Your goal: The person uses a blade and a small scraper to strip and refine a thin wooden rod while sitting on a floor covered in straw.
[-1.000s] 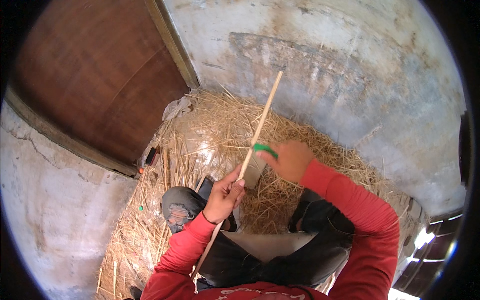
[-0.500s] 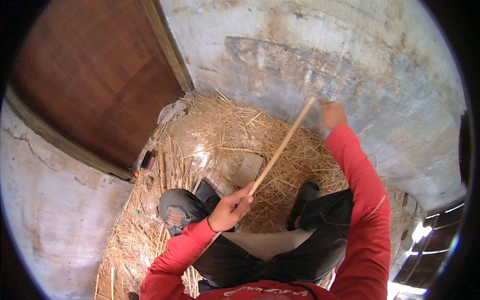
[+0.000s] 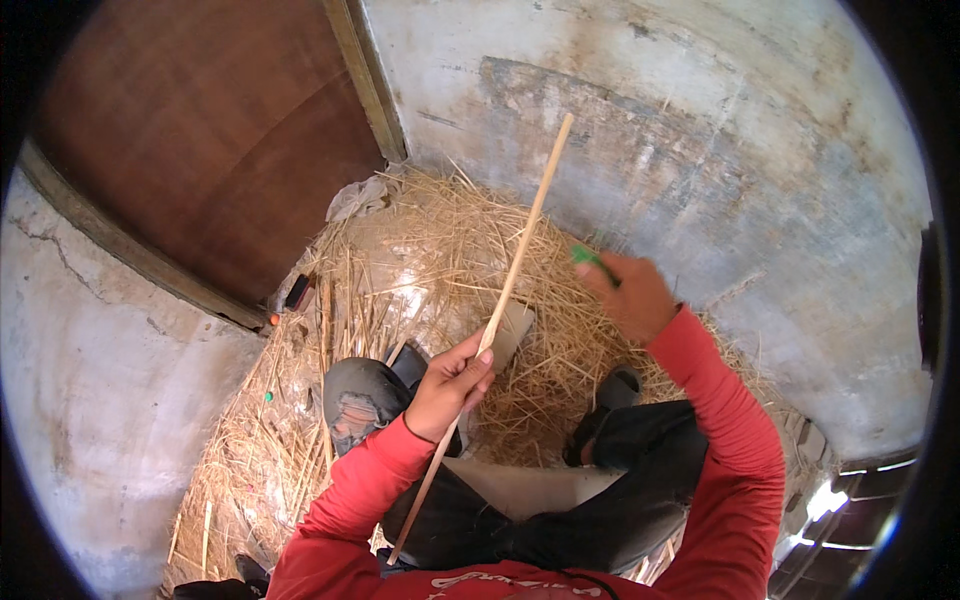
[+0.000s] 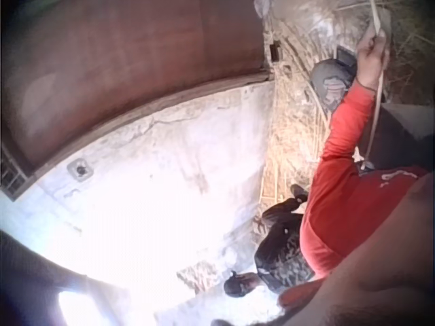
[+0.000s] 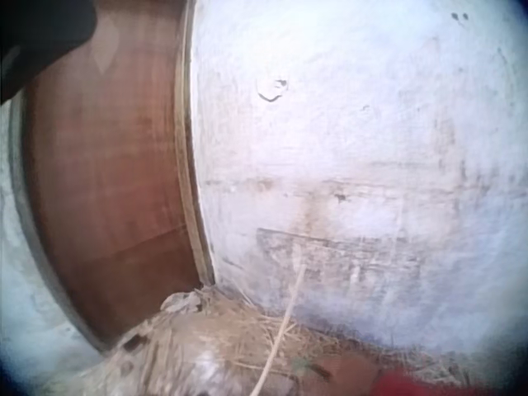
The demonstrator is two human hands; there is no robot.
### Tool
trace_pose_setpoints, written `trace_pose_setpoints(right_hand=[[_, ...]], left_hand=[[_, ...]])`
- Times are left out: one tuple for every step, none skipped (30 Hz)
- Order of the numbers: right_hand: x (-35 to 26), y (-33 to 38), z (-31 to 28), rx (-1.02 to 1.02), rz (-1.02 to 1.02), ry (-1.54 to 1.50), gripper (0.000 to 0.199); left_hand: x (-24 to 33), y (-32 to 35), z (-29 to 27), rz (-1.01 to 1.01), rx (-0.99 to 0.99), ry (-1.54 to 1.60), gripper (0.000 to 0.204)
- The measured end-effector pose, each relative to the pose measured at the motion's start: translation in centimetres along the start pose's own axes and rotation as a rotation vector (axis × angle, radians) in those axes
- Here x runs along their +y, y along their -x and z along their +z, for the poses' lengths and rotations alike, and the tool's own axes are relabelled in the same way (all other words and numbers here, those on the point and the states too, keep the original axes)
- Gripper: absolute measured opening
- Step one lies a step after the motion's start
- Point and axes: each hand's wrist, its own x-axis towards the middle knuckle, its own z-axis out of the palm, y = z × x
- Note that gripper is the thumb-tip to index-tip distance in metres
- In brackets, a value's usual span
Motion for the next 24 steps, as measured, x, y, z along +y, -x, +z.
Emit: trace_pose_setpoints(right_hand=[[-1.2, 0.5, 1.1, -0.050, -0.084, -0.017, 0.046], [-2.2, 1.0, 2.1, -0.100, -0.169, -0.035, 0.046], [-3.3, 1.3, 2.9, -0.162, -0.175, 0.002, 0.047], [-4.4, 1.7, 3.5, -0.223, -0.180, 0.040, 0.048], [-5.0, 2.0, 3.8, -0.282, -0.181, 0.077, 0.049], [-4.9, 2.1, 4.3, -0.289, -0.182, 0.046, 0.048], [-4.5, 2.1, 5.1, -0.296, -0.184, 0.014, 0.047], [-4.0, 2.0, 5.7, -0.305, -0.184, -0.008, 0.046], [-3.5, 1.9, 6.3, -0.249, -0.209, -0.023, 0.047], [-2.8, 1.7, 6.8, -0.193, -0.234, -0.037, 0.048], [-2.4, 1.6, 6.9, -0.141, -0.259, -0.050, 0.049], [-2.0, 0.7, 6.1, -0.133, -0.136, -0.013, 0.049], [-1.5, -0.8, 4.7, -0.125, -0.013, 0.024, 0.050], [-0.9, -1.6, 3.6, -0.110, 0.120, 0.058, 0.051], [0.2, -1.9, 3.2, -0.114, 0.088, 0.052, 0.050], [1.6, -2.1, 3.0, -0.118, 0.056, 0.047, 0.050], [1.5, -2.2, 2.5, -0.128, 0.023, 0.047, 0.050], [0.9, -1.8, 2.7, -0.163, -0.022, 0.055, 0.050], [-0.1, -0.9, 3.4, -0.199, -0.067, 0.063, 0.050], [-1.6, 0.1, 4.0, -0.238, -0.113, 0.068, 0.050], [-2.7, 1.2, 4.5, -0.284, -0.133, 0.057, 0.050], [-3.8, 2.2, 5.3, -0.331, -0.160, 0.037, 0.051], [-4.4, 2.7, 5.7, -0.376, -0.188, 0.013, 0.051], [-4.2, 2.6, 5.9, -0.327, -0.147, 0.012, 0.052]], left_hand=[[0.2, -0.1, 0.3, -0.036, 0.005, 0.056, 0.045], [-0.1, -0.4, 0.4, -0.034, -0.011, 0.116, 0.045], [-0.1, -0.5, 0.5, -0.032, -0.009, 0.128, 0.044], [-0.1, -0.6, 0.7, -0.032, -0.006, 0.140, 0.043], [-0.1, -0.7, 0.7, -0.034, -0.008, 0.150, 0.042], [-0.2, -0.8, 0.3, -0.049, -0.029, 0.166, 0.041], [-0.2, -0.7, 0.0, -0.079, -0.007, 0.235, 0.040], [-0.4, -0.7, -0.1, -0.106, 0.011, 0.311, 0.039], [-0.4, -0.6, -0.2, -0.132, 0.029, 0.387, 0.038], [-0.2, -0.4, -0.3, -0.143, 0.031, 0.359, 0.038], [0.1, -0.1, -0.3, -0.153, 0.036, 0.335, 0.037], [0.2, 0.1, -0.3, -0.161, 0.041, 0.310, 0.037], [-0.1, 0.4, -0.3, -0.186, 0.022, 0.315, 0.038], [-0.5, 0.8, -0.4, -0.217, -0.004, 0.314, 0.038], [-0.8, 1.1, -0.5, -0.240, -0.028, 0.317, 0.038], [-0.9, 1.2, -0.4, -0.250, -0.038, 0.316, 0.039], [-0.8, 1.2, -0.2, -0.251, -0.042, 0.313, 0.040], [-0.5, 1.4, -0.1, -0.252, -0.046, 0.311, 0.040], [-0.4, 1.4, -0.2, -0.253, -0.050, 0.309, 0.040], [-0.5, 1.2, -0.6, -0.232, -0.034, 0.354, 0.043], [-0.5, 1.0, -0.6, -0.230, -0.029, 0.397, 0.043], [-0.3, 1.0, -0.6, -0.227, -0.012, 0.436, 0.044], [-0.1, 1.1, -0.8, -0.223, 0.005, 0.470, 0.044], [-0.3, 1.2, -0.9, -0.209, -0.005, 0.451, 0.044]])
